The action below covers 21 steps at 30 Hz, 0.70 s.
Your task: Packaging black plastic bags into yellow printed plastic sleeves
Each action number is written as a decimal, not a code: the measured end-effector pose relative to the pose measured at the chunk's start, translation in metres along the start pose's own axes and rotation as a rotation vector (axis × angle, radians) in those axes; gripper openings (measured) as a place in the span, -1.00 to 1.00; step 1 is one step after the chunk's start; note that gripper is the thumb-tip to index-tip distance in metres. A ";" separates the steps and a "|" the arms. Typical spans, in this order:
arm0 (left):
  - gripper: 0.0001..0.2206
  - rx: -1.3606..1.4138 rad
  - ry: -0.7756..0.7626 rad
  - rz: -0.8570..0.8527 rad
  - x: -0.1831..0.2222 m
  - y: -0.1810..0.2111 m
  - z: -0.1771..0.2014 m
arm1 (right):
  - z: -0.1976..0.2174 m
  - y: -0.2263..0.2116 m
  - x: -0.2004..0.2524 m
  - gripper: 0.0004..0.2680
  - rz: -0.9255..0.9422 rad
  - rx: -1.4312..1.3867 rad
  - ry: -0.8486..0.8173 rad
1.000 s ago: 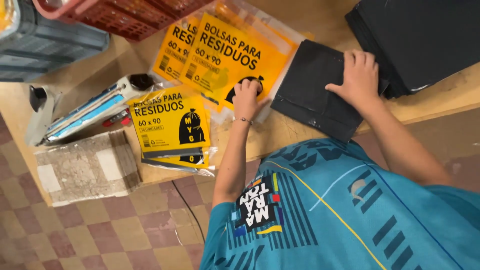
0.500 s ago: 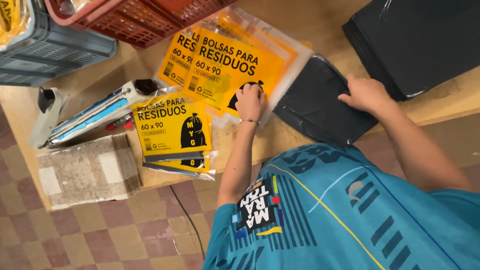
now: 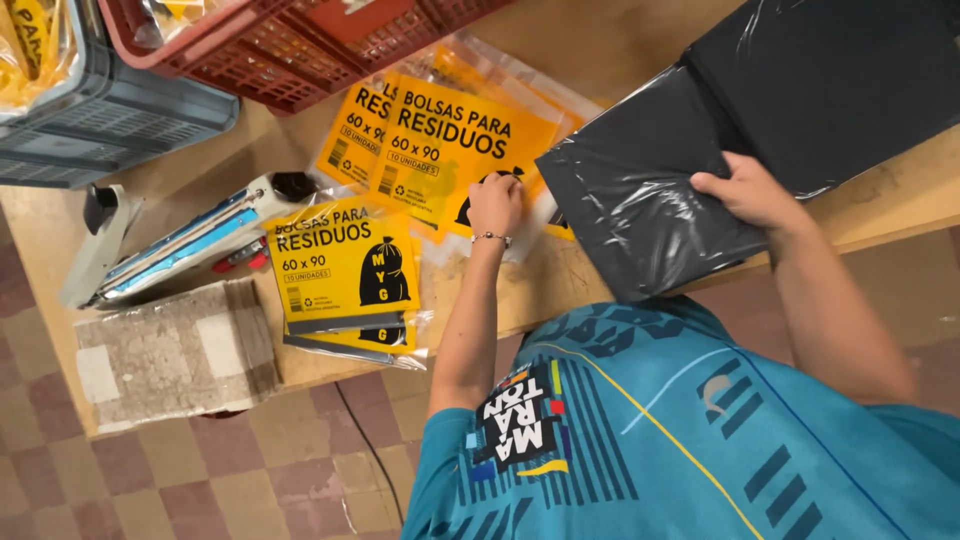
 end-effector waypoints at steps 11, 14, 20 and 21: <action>-0.85 0.099 0.298 -0.093 0.018 0.007 0.006 | -0.035 0.012 0.004 -0.91 0.061 -0.196 0.089; -0.88 0.119 0.385 -0.138 0.023 0.011 0.007 | -0.031 0.011 0.010 -0.92 0.070 -0.208 0.096; -0.92 -0.017 0.449 -0.106 0.047 0.030 0.014 | -0.016 -0.002 0.020 -0.91 0.116 -0.190 0.068; -0.95 -0.115 0.479 -0.093 0.047 0.031 0.011 | -0.014 -0.009 0.025 -0.91 0.123 -0.180 0.058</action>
Point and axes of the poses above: each hand's wrist, its own x-axis away from the middle knuckle, its own z-axis out of the back of the hand, y = z × x, the point moved 7 cm from there along -x, towards the middle knuckle, and after that the axes turned 6 degrees about -y, right-handed, at the moved point
